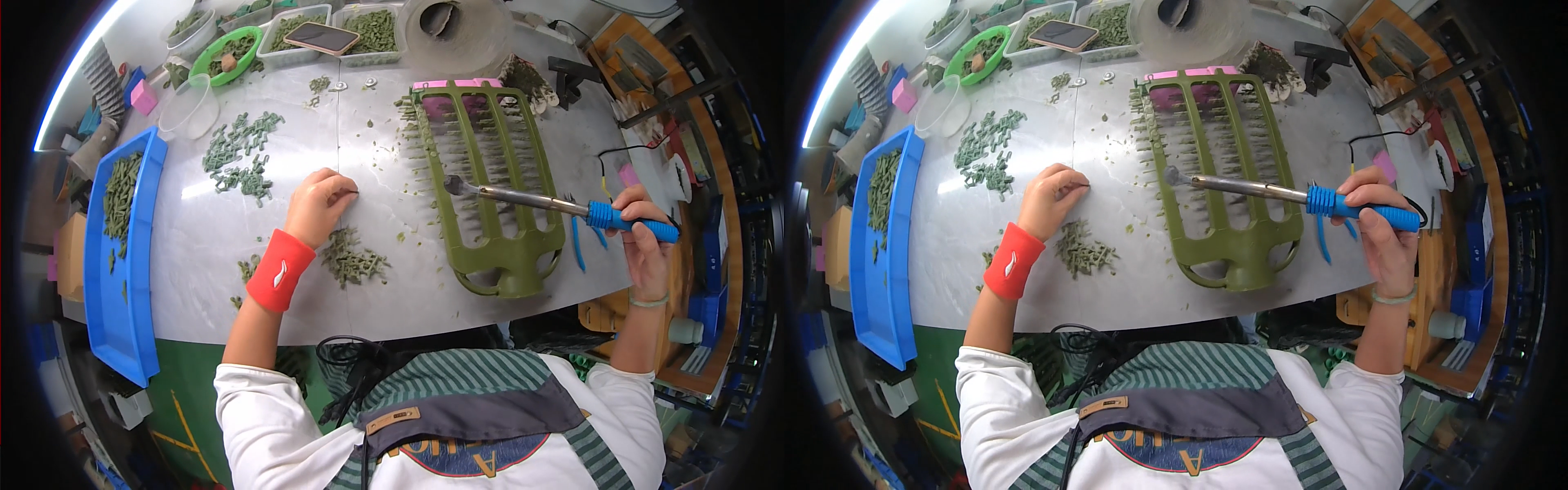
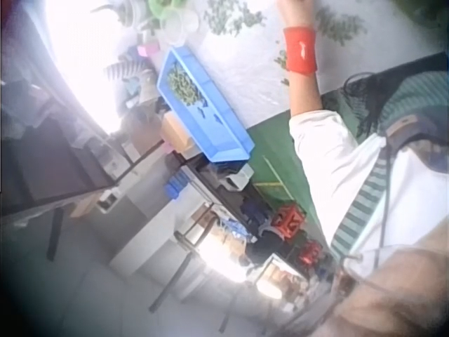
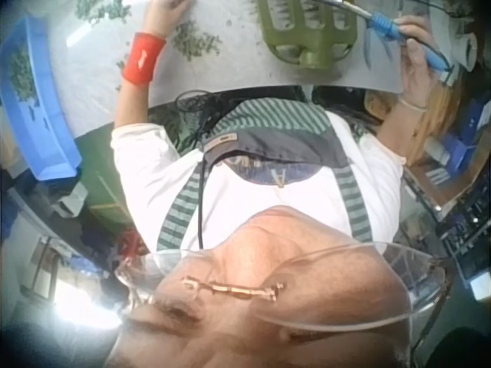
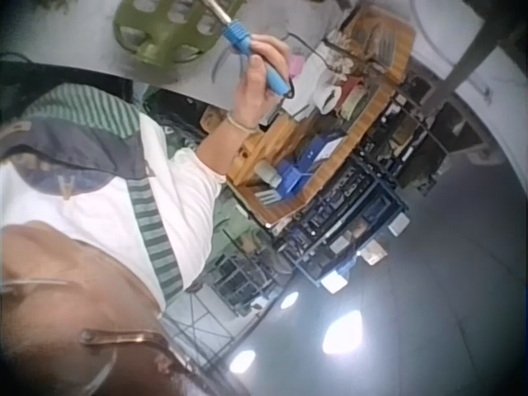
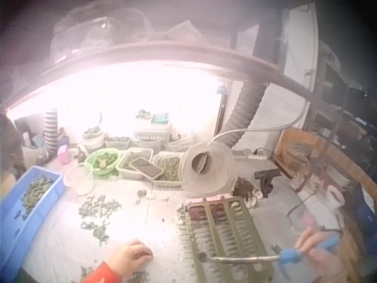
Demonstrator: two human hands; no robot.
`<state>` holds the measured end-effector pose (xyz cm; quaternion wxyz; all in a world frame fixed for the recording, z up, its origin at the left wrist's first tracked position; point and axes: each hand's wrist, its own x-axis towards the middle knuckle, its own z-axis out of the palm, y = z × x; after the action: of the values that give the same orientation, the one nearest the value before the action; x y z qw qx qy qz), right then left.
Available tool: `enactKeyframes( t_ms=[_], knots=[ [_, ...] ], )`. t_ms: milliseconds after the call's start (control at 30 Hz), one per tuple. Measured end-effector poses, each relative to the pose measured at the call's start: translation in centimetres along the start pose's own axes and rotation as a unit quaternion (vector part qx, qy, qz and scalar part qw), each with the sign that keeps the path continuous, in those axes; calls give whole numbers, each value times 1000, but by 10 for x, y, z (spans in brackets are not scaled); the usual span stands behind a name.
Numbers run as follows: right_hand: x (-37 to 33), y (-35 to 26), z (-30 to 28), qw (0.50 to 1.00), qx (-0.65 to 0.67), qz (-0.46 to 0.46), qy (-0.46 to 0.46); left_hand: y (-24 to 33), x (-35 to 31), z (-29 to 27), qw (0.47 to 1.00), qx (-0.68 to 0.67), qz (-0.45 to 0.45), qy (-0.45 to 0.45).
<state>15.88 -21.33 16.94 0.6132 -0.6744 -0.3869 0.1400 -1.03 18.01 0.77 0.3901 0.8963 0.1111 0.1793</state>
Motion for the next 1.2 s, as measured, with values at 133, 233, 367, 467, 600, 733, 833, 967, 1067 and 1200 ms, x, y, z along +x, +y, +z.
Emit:
enactKeyframes(
  t_ms=[133, 233, 367, 467, 600, 733, 833, 967, 1067, 1200],
  knots=[
    [-2, -1, -1, 1000, -7, -6, -3, -6, -1, -4, 1000, -16, -2, -8],
    [-3, 1, -3, 1000, -9, 0, -5, -4, -1, -3, 1000, 3, -9, -18],
    [-4, -3, 0, 1000, -15, 1, -5, -9, -3, -1, 993, 93, 77, 18],
    [0, -4, 3, 1000, -17, -1, -12, -6, -1, -1, 978, 161, 129, 37],
    [5, -5, 9, 999, -46, -14, -20, 22, 7, 12, 997, -48, 61, 25],
    [10, -4, 13, 998, -54, -21, -26, 44, 18, 29, 990, -133, 34, 24],
    [13, -3, 14, 997, -66, -23, -35, 53, 24, 34, 989, -141, 28, 20],
    [17, -3, 16, 996, -75, -32, -47, 55, 28, 40, 986, -164, 38, 22],
    [21, -1, 20, 994, -85, -43, -57, 51, 29, 44, 982, -187, -3, 17],
    [26, -2, 24, 991, -104, -47, -76, 55, 31, 46, 980, -200, 3, 26]
  ],
)
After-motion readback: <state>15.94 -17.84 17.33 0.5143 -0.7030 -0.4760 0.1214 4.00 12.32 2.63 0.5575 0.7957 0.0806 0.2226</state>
